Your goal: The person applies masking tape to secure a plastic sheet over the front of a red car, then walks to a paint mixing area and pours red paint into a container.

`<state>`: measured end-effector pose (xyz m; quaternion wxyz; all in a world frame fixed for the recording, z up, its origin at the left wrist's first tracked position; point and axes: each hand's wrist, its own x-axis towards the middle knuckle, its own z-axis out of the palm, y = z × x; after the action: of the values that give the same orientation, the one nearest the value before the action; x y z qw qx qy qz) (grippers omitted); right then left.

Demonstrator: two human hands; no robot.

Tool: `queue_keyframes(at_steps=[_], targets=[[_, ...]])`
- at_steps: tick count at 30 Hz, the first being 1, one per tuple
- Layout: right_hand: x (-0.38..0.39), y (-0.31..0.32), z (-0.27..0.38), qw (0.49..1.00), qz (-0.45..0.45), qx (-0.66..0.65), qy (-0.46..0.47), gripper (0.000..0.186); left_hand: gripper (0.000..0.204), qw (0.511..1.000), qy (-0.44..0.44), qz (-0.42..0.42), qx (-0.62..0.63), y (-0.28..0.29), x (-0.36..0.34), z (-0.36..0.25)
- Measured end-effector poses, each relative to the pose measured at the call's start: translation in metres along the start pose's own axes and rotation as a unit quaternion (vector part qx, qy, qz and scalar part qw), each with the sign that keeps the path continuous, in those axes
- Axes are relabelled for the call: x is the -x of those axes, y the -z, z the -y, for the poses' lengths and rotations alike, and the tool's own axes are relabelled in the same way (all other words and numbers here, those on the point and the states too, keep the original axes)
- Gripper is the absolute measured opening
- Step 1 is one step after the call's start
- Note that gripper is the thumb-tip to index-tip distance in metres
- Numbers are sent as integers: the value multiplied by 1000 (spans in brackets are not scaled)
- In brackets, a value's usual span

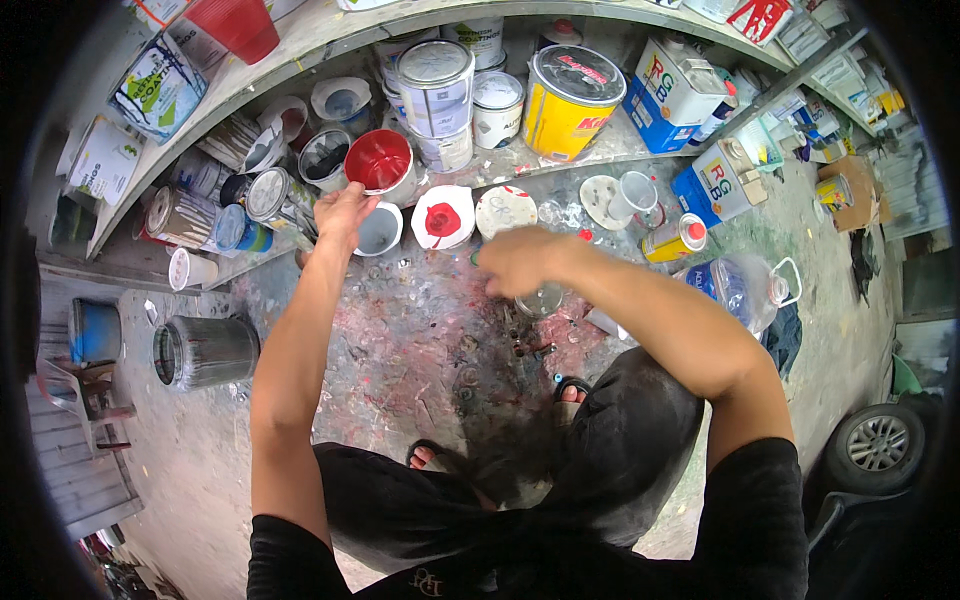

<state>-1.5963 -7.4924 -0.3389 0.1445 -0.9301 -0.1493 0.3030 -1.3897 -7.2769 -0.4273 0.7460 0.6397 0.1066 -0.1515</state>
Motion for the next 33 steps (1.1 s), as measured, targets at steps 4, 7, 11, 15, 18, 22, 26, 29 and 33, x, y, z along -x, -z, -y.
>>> queue_keyframes(at_steps=[4, 7, 11, 15, 18, 22, 26, 29, 33], targets=[[-75, 4, -59, 987, -110, 32, -109, 34, 22, 999, -11, 41, 12, 5, 26, -37], [-118, -4, -85, 973, -153, 29, -169, 38, 21, 997, -37, 60, 8, 13, 78, -81], [-161, -20, -100, 959, -236, -12, -160, 38, 21, 995, -41, 73, -61, 59, 140, -134], [-178, -22, -107, 949, -244, -68, -189, 27, 19, 992, -26, 38, -114, 112, 187, -148], [-177, -5, -110, 948, -266, -87, -150, 19, 12, 995, -27, -14, -90, 121, 220, -143], [-160, 18, -112, 950, -247, -140, -126, 24, 7, 997, -32, -47, -61, 124, 239, -132], [-162, 40, -108, 948, -193, -229, -111, 23, 8, 997, -59, -53, -4, 120, 251, -121], [-153, 38, -102, 951, -242, -174, -85, 22, 9, 997, -57, -56, 7, 121, 251, -111], [-144, 57, -77, 963, -225, -138, -55, 23, 9, 996, -68, -54, 10, 127, 245, -103]])
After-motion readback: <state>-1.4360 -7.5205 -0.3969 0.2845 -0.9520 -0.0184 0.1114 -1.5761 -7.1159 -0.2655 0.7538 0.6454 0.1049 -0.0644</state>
